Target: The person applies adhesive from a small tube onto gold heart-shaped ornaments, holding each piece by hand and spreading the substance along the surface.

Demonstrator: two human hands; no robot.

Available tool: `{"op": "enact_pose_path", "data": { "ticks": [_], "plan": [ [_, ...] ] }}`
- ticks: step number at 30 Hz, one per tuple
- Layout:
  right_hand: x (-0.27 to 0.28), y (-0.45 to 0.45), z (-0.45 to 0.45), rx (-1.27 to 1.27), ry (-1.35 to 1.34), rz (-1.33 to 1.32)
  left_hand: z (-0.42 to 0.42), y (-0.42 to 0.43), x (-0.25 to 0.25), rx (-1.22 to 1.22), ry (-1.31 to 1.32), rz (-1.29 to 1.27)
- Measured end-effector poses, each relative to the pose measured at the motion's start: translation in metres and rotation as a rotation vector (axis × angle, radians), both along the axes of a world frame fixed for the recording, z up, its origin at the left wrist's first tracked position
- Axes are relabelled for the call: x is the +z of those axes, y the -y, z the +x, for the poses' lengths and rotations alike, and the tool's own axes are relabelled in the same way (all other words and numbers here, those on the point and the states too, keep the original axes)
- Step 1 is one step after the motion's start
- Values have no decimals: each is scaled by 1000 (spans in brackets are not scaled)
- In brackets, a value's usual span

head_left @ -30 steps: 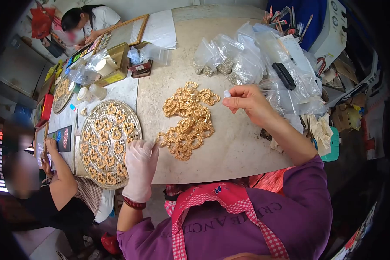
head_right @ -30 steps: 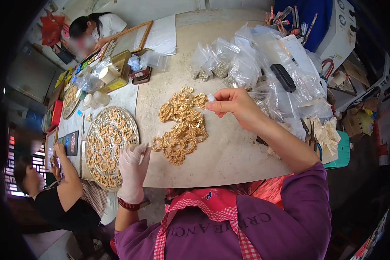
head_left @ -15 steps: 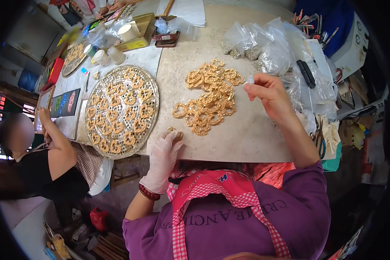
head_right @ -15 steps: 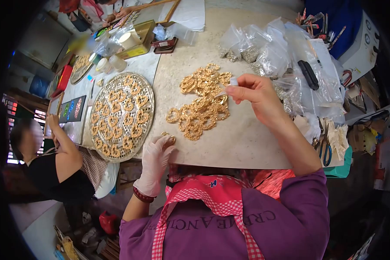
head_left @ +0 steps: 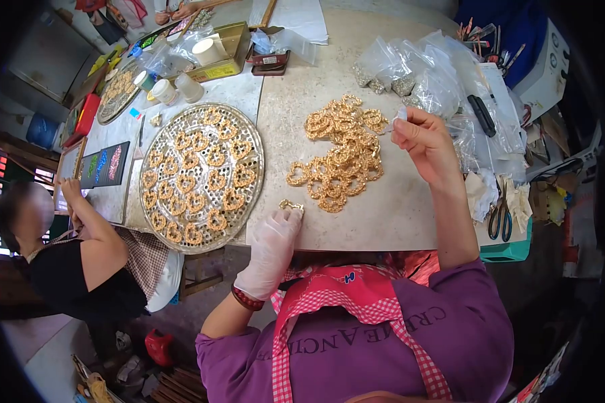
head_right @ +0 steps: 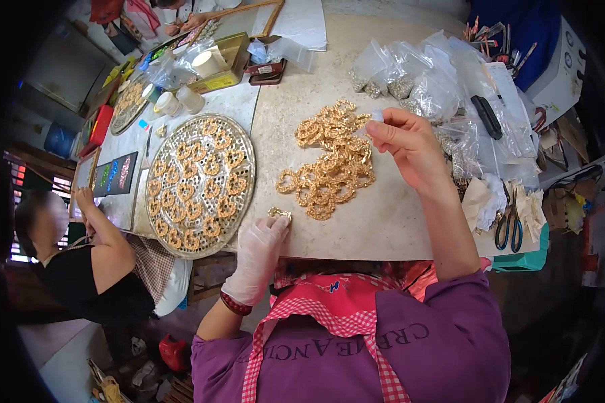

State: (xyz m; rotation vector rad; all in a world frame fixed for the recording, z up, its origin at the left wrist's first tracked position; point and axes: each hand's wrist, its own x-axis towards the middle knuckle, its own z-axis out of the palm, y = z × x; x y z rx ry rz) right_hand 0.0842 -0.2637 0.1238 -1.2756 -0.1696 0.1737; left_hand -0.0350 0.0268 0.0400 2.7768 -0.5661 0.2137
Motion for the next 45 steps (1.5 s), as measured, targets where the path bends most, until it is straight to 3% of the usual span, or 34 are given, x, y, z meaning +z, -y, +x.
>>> {"op": "enact_pose_path", "data": {
  "ticks": [7, 11, 16, 20, 23, 24, 27, 28, 31, 35, 45],
  "plan": [
    [-3, -6, -6, -22, -28, -64, -2, 7, -7, -30, 166, 483],
    [-9, -12, -5, -10, -7, -140, -1, 9, -5, -58, 321, 633],
    [-20, -8, -10, -27, 60, -293, -3, 13, -10, -36, 100, 540],
    [-29, -7, -15, -27, 134, -394, -1, 8, -11, -35, 61, 351],
    [-34, -12, -21, -52, 114, -357, 3, 8, -6, 216, 49, -363],
    [-35, -14, -23, -57, 105, -334, 3, 12, -7, 212, 47, -365],
    [-41, -18, -27, -35, 128, -345, 2, 30, -12, 413, -255, -1380],
    [-43, -19, -28, -24, 141, -351, 5, 35, -15, 410, -258, -1380],
    [-49, -21, -33, -26, 186, -359, 16, 48, -22, 349, -535, -1897],
    [-54, -26, -37, -57, 267, -353, 24, 65, -26, 295, -562, -2083],
    [-58, -39, -50, -34, 443, -481, 20, 67, -44, 38, -635, -2075]
  ]
}}
